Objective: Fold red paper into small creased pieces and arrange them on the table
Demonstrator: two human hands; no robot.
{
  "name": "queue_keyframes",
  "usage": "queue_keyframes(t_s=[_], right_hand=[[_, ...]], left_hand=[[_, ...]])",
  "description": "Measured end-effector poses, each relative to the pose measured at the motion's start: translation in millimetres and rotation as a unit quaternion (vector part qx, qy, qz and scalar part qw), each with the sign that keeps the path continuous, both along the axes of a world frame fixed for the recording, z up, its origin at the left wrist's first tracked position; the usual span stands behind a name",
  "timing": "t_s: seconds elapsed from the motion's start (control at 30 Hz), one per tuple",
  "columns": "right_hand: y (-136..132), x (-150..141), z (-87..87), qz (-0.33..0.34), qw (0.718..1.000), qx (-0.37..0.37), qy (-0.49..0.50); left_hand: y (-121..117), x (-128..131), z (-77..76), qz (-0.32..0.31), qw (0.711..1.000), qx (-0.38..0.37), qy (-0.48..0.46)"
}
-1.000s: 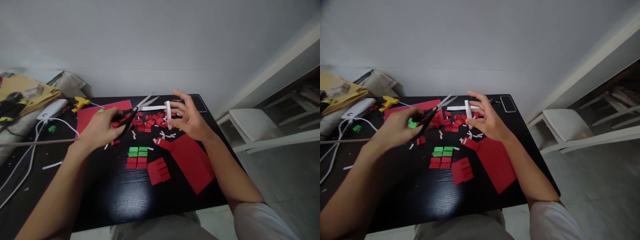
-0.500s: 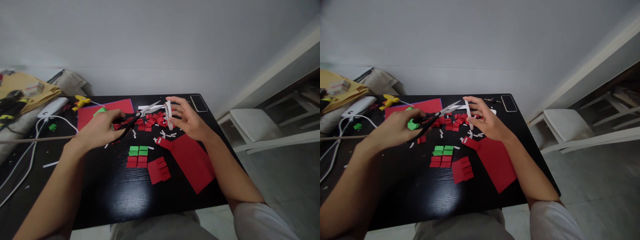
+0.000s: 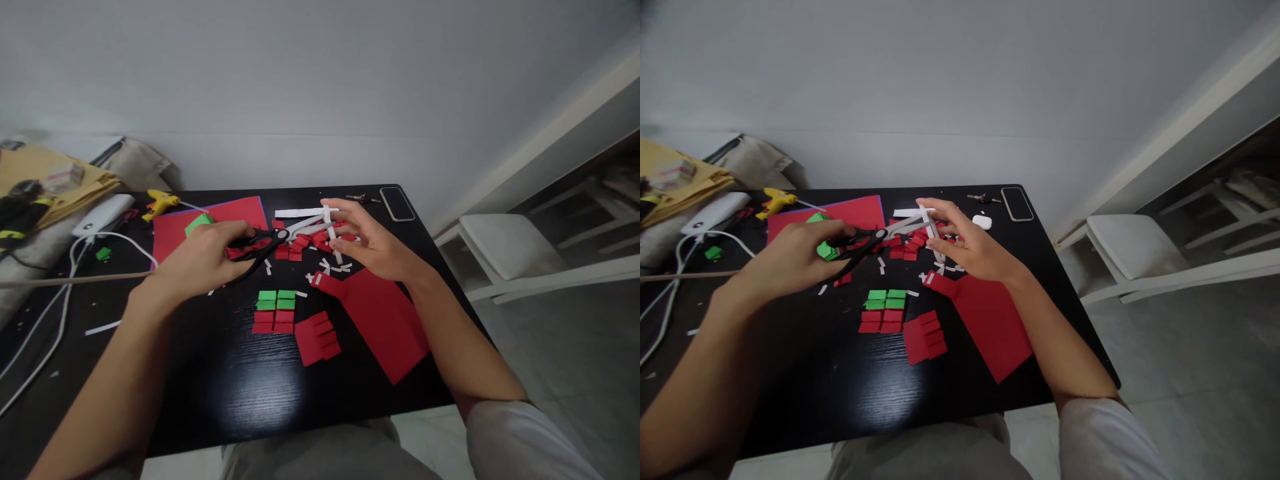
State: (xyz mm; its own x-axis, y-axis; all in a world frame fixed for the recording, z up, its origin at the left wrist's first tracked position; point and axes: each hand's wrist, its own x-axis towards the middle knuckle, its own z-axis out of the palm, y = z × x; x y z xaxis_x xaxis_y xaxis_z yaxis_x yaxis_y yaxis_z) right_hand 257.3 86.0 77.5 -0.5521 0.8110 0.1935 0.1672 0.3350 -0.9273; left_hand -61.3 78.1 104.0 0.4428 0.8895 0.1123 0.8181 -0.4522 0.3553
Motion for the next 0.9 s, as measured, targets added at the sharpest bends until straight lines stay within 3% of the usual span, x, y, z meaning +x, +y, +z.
queue_keyframes(t_s=[0.53, 0.7, 0.8, 0.9], right_hand=[[-0.2, 3.3, 1.8, 0.004, 0.999, 0.016, -0.042], [1.4, 8.4, 2.5, 0.047, 0.998, -0.005, -0.048], [0.9, 13.7, 8.7, 0.065, 0.996, -0.009, -0.064], [-0.1, 20.1, 16.8, 0.057, 0.988, 0.0, -0.141]], left_hand=[[4.4, -8.0, -5.6, 0.008, 1.0, -0.008, 0.005], [5.0, -9.2, -5.8, 0.006, 1.0, -0.013, 0.018], [9.9, -12.1, -13.2, 0.029, 0.999, -0.034, 0.022], [19.1, -15.1, -31.1, 0.049, 0.995, -0.077, 0.036]])
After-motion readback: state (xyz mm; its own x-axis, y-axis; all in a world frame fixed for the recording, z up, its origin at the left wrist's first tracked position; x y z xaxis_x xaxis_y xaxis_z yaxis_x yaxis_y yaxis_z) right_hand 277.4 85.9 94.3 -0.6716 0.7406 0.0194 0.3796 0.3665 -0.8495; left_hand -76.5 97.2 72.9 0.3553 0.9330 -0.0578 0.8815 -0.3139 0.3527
